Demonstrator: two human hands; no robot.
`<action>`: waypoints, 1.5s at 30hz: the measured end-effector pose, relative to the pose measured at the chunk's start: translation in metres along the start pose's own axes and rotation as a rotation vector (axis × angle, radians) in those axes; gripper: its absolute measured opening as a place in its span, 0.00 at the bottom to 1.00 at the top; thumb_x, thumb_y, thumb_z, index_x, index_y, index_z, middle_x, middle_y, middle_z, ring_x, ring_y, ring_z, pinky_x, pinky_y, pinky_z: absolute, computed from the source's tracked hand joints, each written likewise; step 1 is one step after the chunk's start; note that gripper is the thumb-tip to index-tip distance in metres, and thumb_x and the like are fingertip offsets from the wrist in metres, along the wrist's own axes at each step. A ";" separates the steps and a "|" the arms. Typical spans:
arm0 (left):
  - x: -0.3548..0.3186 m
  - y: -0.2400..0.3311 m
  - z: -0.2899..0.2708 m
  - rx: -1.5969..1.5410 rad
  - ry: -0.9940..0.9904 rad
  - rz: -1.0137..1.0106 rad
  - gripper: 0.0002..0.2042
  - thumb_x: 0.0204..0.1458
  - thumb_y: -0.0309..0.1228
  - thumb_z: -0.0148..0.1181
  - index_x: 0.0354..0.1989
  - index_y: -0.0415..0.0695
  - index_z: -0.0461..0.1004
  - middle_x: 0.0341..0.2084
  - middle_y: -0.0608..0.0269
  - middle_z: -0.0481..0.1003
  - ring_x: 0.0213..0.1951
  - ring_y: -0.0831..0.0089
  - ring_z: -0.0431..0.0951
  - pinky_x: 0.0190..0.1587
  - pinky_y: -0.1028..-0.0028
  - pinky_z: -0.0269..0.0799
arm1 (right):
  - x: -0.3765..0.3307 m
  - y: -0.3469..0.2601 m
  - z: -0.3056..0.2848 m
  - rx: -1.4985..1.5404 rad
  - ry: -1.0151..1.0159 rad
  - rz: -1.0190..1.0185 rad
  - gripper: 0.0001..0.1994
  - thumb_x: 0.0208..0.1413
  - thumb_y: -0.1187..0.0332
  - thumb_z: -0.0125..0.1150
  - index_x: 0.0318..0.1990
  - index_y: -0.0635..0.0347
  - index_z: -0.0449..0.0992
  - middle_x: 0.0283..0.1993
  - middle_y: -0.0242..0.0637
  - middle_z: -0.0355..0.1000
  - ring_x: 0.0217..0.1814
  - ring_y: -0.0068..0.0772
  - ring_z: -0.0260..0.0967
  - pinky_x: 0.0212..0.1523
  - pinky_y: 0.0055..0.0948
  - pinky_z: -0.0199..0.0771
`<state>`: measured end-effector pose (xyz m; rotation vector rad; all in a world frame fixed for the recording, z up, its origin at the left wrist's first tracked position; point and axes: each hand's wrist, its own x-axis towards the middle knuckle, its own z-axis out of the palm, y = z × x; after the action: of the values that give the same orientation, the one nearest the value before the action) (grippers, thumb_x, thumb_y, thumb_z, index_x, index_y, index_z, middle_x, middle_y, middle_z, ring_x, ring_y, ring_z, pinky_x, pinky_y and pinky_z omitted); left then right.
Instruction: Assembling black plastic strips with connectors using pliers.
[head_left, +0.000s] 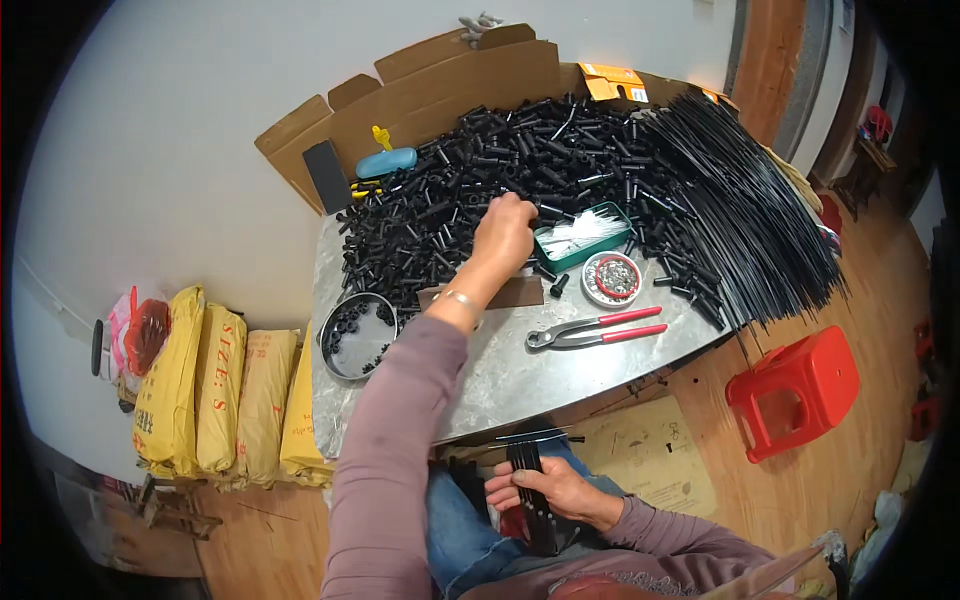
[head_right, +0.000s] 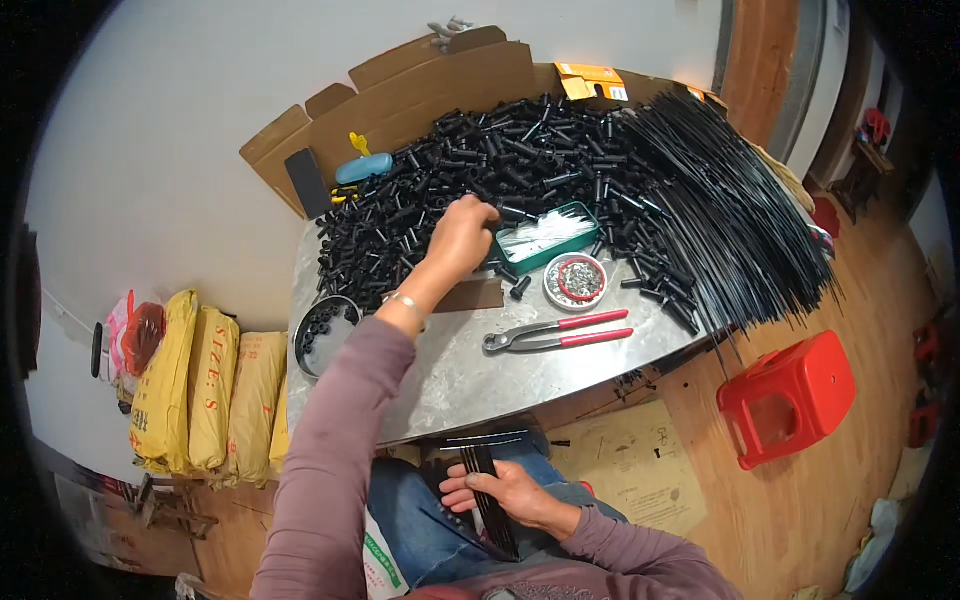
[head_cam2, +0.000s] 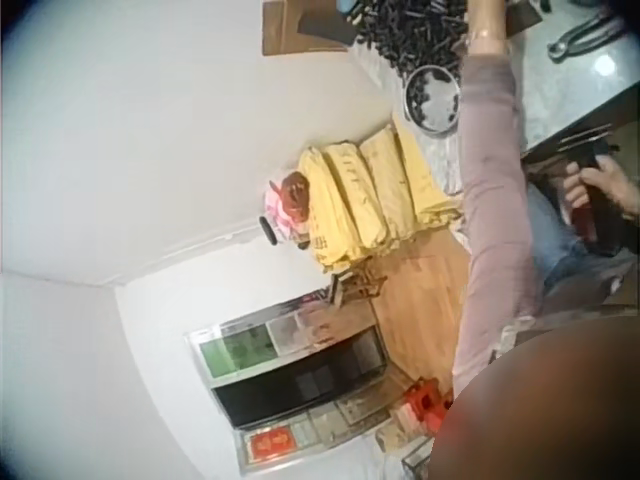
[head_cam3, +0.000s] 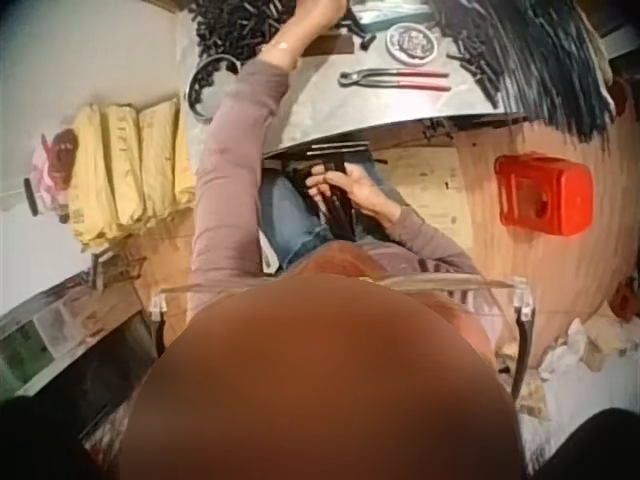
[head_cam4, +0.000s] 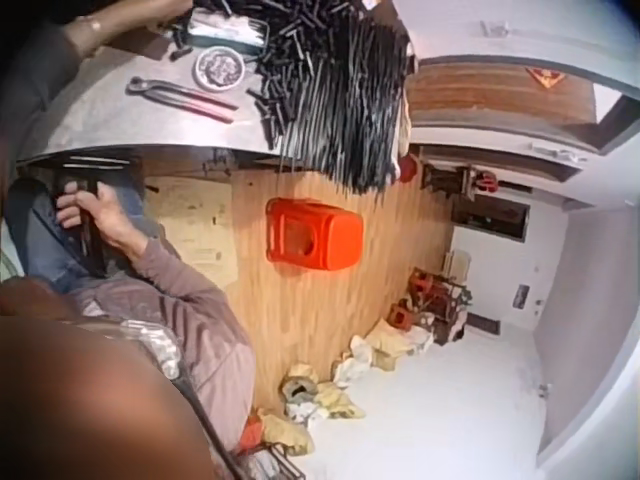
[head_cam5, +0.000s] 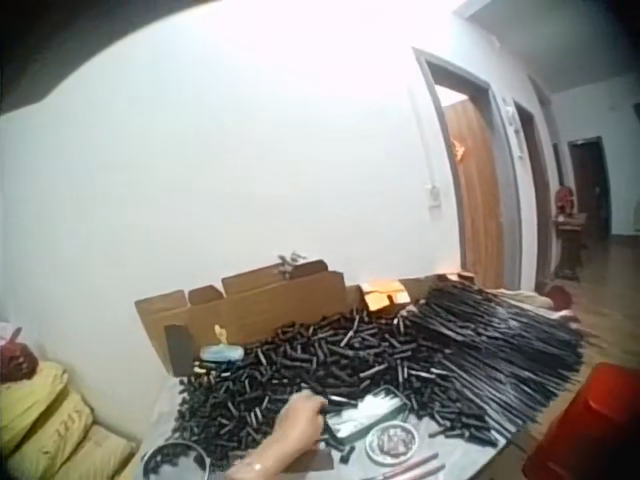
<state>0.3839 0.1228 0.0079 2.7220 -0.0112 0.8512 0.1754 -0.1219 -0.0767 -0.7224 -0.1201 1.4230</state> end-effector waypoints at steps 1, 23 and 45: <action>0.008 -0.001 0.013 0.064 -0.037 0.025 0.12 0.40 0.19 0.53 0.34 0.41 0.77 0.34 0.52 0.74 0.40 0.53 0.74 0.45 0.60 0.71 | -0.001 -0.002 -0.005 -0.029 0.005 -0.018 0.18 0.64 0.71 0.46 0.57 0.75 0.60 0.53 0.57 0.68 0.51 0.46 0.72 0.52 0.39 0.75; -0.024 -0.023 -0.032 0.212 -0.476 -0.362 0.17 0.45 0.42 0.63 0.31 0.38 0.79 0.32 0.45 0.78 0.39 0.49 0.78 0.41 0.57 0.73 | 0.001 -0.008 -0.016 0.036 -0.014 -0.031 0.16 0.63 0.72 0.47 0.55 0.74 0.65 0.47 0.50 0.72 0.47 0.41 0.75 0.49 0.32 0.76; -0.122 0.039 -0.099 -1.155 -0.531 -0.834 0.13 0.52 0.27 0.57 0.44 0.36 0.71 0.30 0.57 0.76 0.28 0.73 0.77 0.31 0.75 0.76 | -0.005 0.002 -0.004 0.008 -0.110 -0.123 0.21 0.64 0.62 0.47 0.59 0.62 0.53 0.45 0.58 0.70 0.41 0.49 0.75 0.40 0.44 0.79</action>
<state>0.2240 0.1028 0.0281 1.5122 0.3656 -0.1545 0.1746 -0.1279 -0.0798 -0.6197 -0.2406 1.3450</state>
